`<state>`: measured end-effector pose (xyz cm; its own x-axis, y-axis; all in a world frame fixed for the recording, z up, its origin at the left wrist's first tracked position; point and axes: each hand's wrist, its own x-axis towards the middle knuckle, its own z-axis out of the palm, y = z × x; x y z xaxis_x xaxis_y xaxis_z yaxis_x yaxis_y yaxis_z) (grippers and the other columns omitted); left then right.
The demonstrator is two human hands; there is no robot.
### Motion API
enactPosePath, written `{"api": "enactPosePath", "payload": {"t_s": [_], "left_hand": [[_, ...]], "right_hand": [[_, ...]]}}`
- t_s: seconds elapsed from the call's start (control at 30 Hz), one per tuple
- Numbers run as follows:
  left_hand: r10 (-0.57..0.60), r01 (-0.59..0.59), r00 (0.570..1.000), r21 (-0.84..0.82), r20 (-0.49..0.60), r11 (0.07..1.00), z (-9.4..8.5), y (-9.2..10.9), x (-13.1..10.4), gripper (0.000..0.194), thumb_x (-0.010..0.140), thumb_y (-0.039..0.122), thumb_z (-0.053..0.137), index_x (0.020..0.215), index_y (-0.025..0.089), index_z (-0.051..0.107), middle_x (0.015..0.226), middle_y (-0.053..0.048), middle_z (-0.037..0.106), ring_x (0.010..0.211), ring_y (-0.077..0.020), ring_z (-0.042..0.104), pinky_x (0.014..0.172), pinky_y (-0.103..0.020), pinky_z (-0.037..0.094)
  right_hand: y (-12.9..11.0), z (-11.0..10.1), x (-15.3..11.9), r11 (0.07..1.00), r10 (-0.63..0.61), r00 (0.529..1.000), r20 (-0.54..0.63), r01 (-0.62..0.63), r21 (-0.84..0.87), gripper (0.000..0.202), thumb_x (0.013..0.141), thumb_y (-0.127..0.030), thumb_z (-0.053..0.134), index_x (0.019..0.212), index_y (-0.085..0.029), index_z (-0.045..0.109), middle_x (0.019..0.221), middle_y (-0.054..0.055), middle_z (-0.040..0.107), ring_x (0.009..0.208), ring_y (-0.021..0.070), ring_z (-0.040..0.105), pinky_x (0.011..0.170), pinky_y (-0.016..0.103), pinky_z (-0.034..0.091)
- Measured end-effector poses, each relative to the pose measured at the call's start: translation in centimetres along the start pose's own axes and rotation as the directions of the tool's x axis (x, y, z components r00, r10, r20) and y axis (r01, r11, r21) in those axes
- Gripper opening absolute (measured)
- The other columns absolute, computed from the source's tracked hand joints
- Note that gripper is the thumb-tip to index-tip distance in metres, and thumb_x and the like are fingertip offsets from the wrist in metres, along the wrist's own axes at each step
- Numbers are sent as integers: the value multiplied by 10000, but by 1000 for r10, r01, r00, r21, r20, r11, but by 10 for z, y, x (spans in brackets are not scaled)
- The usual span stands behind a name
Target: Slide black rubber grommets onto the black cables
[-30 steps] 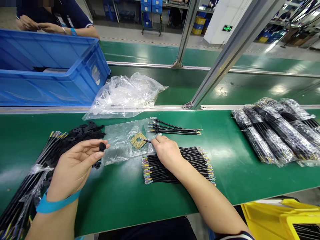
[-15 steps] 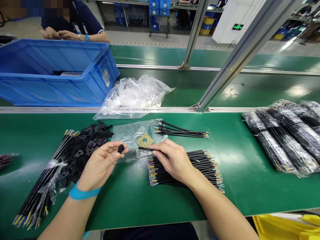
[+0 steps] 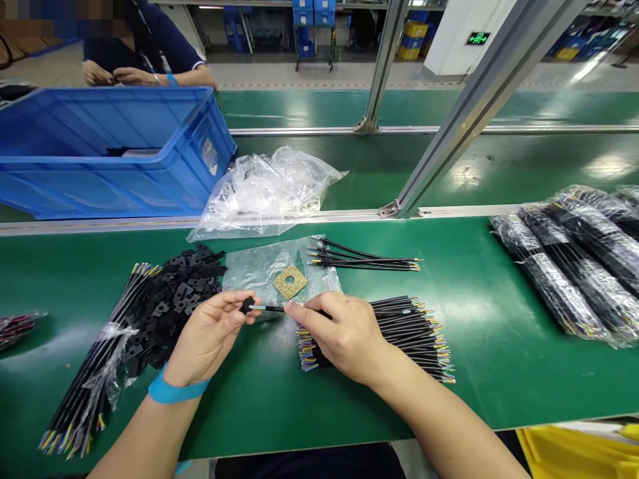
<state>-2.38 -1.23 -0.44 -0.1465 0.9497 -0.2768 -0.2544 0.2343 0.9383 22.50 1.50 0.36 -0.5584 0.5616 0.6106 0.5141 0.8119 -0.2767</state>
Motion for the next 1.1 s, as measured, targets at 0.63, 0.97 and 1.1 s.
{"api": "enactPosePath", "payload": {"t_s": [0.63,0.97,1.1], "left_hand": [[160,-187,981,302,114,935,5,-5,-12,261,651,357,977,869,250,882,817,-70,846,689,-232,787,678,-323,679],[613,-704,710,367,347,608,5,-3,-14,172,830,300,894,999,293,864,821,-10,849,688,-171,805,640,-237,662],[638,-763,647,331,418,556,5,0,-15,156,874,262,853,1029,280,849,861,-12,857,705,-158,816,661,-205,670]], "right_hand": [[-16,-6,5,982,-178,984,-32,175,-65,256,1075,-119,496,1183,-139,728,931,70,798,748,161,699,633,296,545],[-16,3,5,923,104,993,60,-118,366,141,1077,-240,610,1048,-163,724,888,50,759,770,134,717,718,226,582],[-16,2,3,838,155,972,178,-225,497,163,1073,-251,607,1016,-162,731,820,42,710,710,139,667,673,233,538]]}}
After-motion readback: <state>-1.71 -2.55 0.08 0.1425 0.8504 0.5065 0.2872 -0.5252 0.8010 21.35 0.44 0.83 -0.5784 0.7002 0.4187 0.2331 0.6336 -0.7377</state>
